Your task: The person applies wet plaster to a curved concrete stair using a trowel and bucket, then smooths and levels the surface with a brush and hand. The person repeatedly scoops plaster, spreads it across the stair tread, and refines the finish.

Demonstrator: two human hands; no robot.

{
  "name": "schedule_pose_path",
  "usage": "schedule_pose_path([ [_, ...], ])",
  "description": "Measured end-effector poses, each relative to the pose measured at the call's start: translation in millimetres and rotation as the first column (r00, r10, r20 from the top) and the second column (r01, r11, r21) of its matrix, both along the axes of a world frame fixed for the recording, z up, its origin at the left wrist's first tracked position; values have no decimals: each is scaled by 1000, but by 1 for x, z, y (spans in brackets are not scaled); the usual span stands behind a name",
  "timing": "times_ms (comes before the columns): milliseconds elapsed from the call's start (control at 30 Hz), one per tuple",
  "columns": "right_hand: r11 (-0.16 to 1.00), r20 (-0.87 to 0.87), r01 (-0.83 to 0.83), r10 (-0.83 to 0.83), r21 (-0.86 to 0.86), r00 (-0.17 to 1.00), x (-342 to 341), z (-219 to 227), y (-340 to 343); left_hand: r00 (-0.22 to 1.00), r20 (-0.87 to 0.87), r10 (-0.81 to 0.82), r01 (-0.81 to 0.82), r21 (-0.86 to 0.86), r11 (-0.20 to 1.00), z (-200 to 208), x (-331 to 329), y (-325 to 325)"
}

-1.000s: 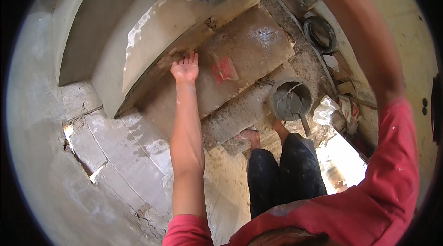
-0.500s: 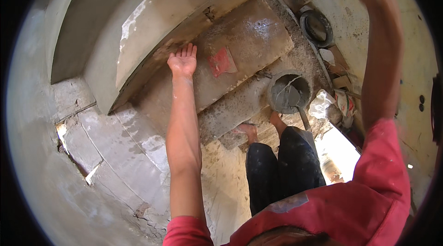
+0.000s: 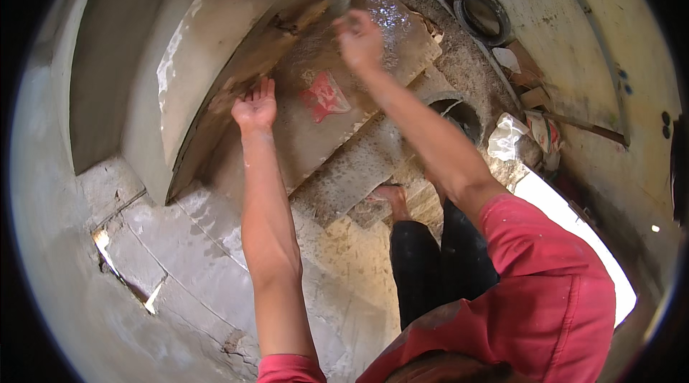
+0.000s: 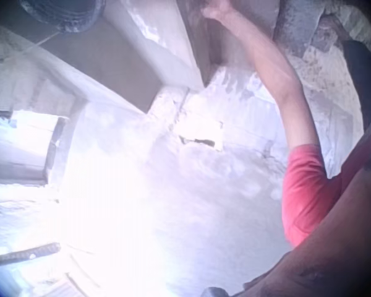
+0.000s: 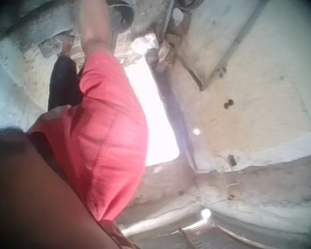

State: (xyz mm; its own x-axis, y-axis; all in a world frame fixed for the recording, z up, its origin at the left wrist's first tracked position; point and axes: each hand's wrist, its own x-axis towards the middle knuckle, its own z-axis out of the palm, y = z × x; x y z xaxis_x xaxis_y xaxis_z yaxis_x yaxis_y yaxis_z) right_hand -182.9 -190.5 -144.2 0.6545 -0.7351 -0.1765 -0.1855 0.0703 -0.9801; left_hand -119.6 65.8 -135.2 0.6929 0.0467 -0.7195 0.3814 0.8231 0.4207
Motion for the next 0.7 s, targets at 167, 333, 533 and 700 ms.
schedule_pose_path([
  [167, 862, -196, -505, 502, 36, 843, -43, -21, 41, 996, -30, 87, -87, -20, 996, 2, -6, 26],
  [333, 851, -185, -479, 446, -217, 876, -31, -13, -81, 979, -50, 196, -197, -26, 980, 2, -8, 51],
  [533, 994, 45, -102, 103, -28, 994, -12, -70, -117, 978, 16, 207, -207, -19, 978, -6, -11, 77],
  [700, 997, 204, -64, 53, 48, 978, -7, -77, 66, 970, 24, 242, -241, -27, 970, 4, -12, 115],
])
